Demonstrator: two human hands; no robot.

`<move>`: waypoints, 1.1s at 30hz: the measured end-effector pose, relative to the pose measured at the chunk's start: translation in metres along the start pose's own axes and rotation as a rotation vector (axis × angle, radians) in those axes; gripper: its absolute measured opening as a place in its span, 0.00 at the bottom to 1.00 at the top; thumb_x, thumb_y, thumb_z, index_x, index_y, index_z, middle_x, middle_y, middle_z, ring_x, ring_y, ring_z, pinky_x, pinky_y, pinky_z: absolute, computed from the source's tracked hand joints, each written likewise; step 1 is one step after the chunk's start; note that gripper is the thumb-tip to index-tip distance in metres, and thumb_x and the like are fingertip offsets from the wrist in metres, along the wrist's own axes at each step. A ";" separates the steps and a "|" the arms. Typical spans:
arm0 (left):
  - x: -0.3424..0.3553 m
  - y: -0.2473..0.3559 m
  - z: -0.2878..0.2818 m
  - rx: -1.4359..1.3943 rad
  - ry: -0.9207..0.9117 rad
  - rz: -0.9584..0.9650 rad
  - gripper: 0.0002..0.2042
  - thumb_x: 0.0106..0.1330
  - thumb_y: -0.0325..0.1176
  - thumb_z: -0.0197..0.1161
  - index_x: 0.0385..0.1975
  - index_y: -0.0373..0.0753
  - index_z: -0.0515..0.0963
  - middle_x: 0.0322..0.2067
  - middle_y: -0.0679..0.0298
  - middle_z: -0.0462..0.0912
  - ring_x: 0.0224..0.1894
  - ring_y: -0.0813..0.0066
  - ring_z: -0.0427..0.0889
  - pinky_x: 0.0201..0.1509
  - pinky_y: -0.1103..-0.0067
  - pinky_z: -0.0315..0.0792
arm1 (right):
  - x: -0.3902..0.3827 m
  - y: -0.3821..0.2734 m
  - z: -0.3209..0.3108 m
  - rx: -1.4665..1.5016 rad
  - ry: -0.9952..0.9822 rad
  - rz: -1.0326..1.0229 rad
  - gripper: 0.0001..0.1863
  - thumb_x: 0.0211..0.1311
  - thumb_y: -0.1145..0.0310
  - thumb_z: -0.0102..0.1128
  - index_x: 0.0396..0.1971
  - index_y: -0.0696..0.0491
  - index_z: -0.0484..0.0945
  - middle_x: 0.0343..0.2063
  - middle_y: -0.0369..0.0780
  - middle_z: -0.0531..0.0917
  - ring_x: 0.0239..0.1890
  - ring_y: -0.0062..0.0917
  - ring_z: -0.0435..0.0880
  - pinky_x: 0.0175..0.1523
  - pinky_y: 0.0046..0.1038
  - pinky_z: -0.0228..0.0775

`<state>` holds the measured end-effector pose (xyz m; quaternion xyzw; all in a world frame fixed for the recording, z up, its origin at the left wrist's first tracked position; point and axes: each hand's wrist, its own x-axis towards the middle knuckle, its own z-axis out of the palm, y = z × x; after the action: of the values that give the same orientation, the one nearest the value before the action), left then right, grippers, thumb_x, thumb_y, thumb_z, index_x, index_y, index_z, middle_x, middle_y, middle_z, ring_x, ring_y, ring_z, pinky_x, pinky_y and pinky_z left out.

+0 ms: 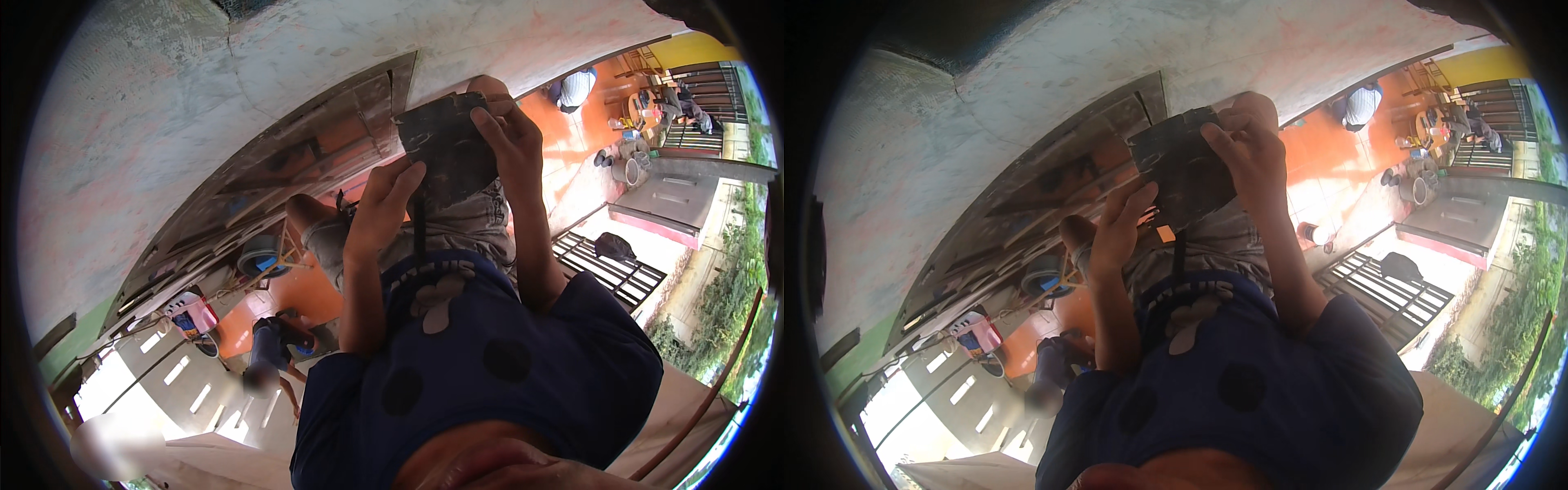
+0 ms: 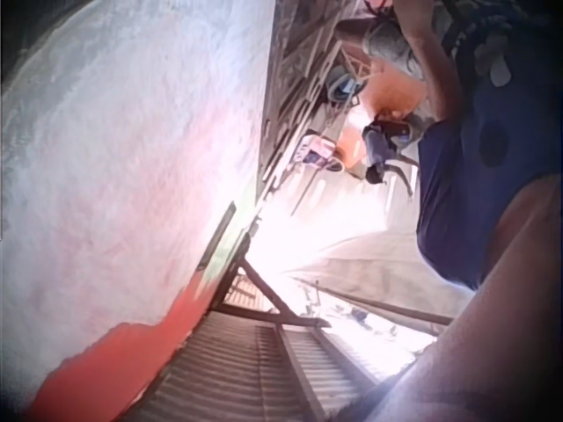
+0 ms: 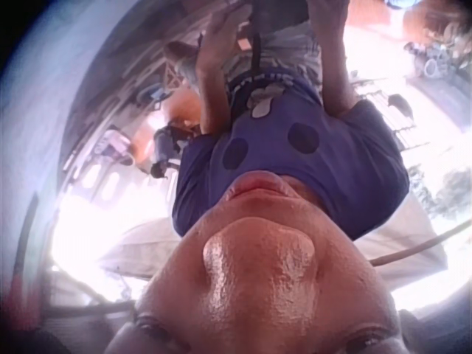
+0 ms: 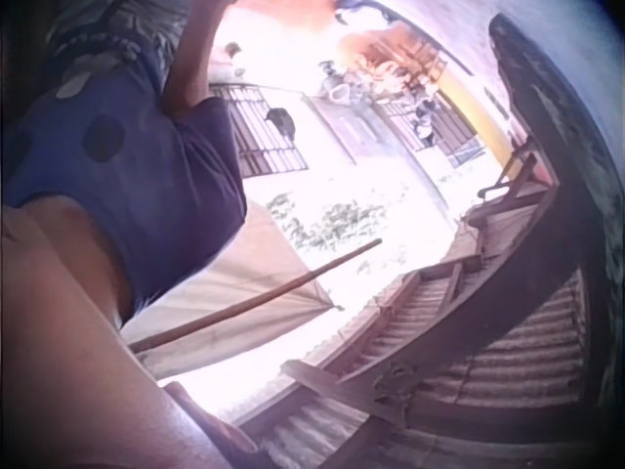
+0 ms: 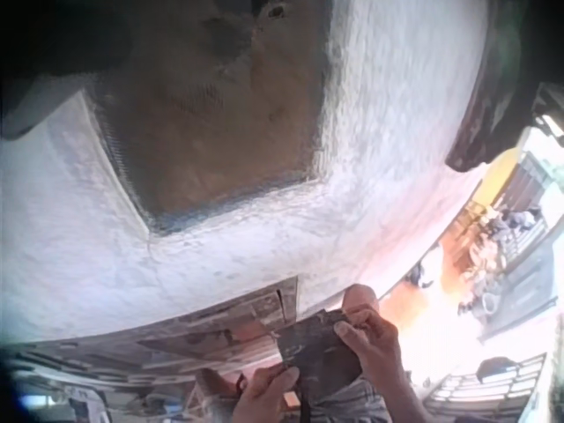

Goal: The person smooths a ceiling surface using a sanding block, moving it back and forth over a mesh-reinforced patch and surrounding areas. The person occasionally pauses to adjust the block and continues sanding different sections of the ceiling.

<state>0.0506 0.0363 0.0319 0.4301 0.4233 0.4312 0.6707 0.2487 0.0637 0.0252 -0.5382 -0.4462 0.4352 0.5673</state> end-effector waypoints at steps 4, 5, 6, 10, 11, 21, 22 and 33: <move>0.002 -0.006 -0.003 0.108 0.023 -0.022 0.20 0.82 0.41 0.50 0.31 0.32 0.78 0.21 0.75 0.72 0.26 0.89 0.66 0.30 0.82 0.61 | -0.003 -0.003 -0.002 0.062 -0.041 0.087 0.12 0.67 0.64 0.70 0.33 0.59 0.84 0.48 0.36 0.82 0.44 0.19 0.80 0.49 0.23 0.70; 0.003 -0.009 -0.002 0.127 0.090 -0.085 0.21 0.82 0.42 0.49 0.27 0.33 0.75 0.19 0.75 0.69 0.25 0.89 0.64 0.28 0.81 0.59 | -0.003 -0.004 -0.003 0.047 -0.044 0.081 0.13 0.67 0.63 0.69 0.32 0.59 0.85 0.48 0.36 0.82 0.45 0.20 0.80 0.49 0.23 0.70; 0.004 -0.012 -0.004 0.170 0.039 -0.023 0.23 0.82 0.42 0.49 0.23 0.33 0.73 0.18 0.75 0.67 0.24 0.89 0.62 0.27 0.80 0.58 | -0.002 -0.004 -0.003 0.020 -0.069 0.087 0.13 0.68 0.63 0.68 0.32 0.60 0.85 0.49 0.36 0.82 0.46 0.20 0.80 0.49 0.23 0.70; 0.006 -0.021 -0.006 0.285 0.057 0.059 0.25 0.82 0.43 0.49 0.20 0.34 0.68 0.16 0.74 0.63 0.22 0.88 0.59 0.25 0.77 0.55 | 0.000 -0.009 -0.003 -0.018 -0.172 0.066 0.15 0.71 0.64 0.64 0.35 0.63 0.86 0.51 0.38 0.81 0.49 0.22 0.80 0.51 0.24 0.70; 0.007 -0.022 -0.007 0.305 0.035 0.087 0.25 0.82 0.43 0.49 0.21 0.33 0.69 0.16 0.74 0.63 0.22 0.88 0.59 0.26 0.77 0.56 | 0.000 -0.010 -0.003 -0.014 -0.189 0.053 0.15 0.71 0.64 0.63 0.37 0.64 0.86 0.51 0.38 0.81 0.50 0.22 0.80 0.51 0.24 0.71; 0.004 0.003 0.001 -0.097 0.283 -0.179 0.22 0.81 0.44 0.51 0.41 0.30 0.83 0.31 0.67 0.84 0.34 0.86 0.79 0.39 0.84 0.74 | -0.001 -0.015 -0.004 0.083 -0.402 0.006 0.14 0.69 0.71 0.61 0.49 0.63 0.83 0.56 0.43 0.79 0.56 0.27 0.79 0.58 0.26 0.70; 0.002 0.004 -0.001 -0.120 0.302 -0.185 0.22 0.81 0.45 0.51 0.43 0.30 0.83 0.33 0.67 0.86 0.35 0.85 0.81 0.41 0.84 0.75 | -0.001 -0.015 -0.004 0.054 -0.424 -0.026 0.14 0.69 0.71 0.62 0.49 0.62 0.84 0.56 0.43 0.79 0.56 0.27 0.79 0.57 0.25 0.70; 0.013 -0.004 -0.004 0.451 0.508 0.583 0.24 0.65 0.29 0.71 0.59 0.32 0.75 0.52 0.56 0.81 0.60 0.72 0.77 0.60 0.75 0.73 | -0.004 -0.013 0.010 -0.408 -0.381 0.089 0.13 0.66 0.66 0.68 0.47 0.56 0.86 0.33 0.38 0.87 0.38 0.27 0.84 0.43 0.29 0.73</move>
<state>0.0511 0.0482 0.0243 0.5473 0.5193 0.5911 0.2853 0.2385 0.0612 0.0380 -0.5690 -0.5989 0.4542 0.3335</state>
